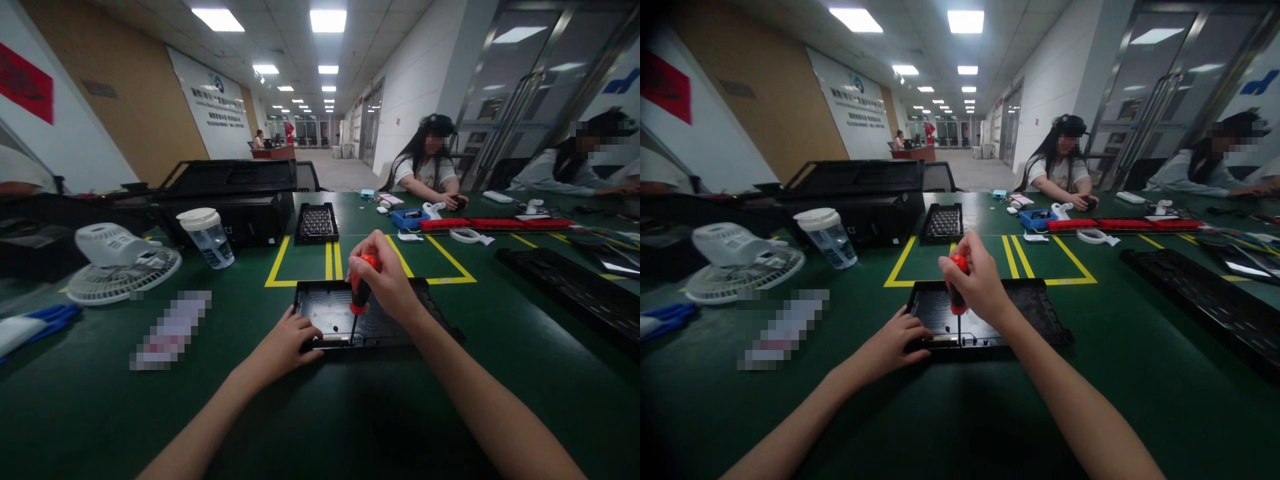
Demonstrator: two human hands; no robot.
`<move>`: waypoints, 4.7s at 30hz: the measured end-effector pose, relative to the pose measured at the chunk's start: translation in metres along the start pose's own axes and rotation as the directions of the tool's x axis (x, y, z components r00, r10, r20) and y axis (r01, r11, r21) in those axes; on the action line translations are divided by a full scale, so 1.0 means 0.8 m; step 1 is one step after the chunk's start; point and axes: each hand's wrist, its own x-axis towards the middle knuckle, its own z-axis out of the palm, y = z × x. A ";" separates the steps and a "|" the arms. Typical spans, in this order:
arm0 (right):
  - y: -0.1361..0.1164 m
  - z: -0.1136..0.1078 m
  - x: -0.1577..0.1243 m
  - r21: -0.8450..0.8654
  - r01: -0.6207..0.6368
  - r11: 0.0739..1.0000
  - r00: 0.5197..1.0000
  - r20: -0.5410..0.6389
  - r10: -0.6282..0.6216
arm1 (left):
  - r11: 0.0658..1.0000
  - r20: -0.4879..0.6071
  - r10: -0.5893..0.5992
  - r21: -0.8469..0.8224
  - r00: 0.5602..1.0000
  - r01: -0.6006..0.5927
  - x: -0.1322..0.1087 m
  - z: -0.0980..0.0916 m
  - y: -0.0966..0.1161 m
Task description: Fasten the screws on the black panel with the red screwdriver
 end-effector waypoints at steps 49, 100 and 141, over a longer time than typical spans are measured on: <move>0.001 -0.010 0.005 0.590 -0.368 0.718 0.839 0.543 -0.017 | 1.000 -0.006 0.002 0.012 1.000 -0.002 -0.001 0.000 0.001; -0.008 -0.035 0.004 0.375 -0.316 0.872 0.809 0.587 0.041 | 1.000 -0.001 -0.003 -0.006 1.000 0.003 0.000 0.001 0.000; -0.016 -0.037 0.011 -0.059 0.108 0.992 0.953 0.290 -0.087 | 1.000 0.009 0.000 -0.008 1.000 0.000 0.002 0.003 -0.001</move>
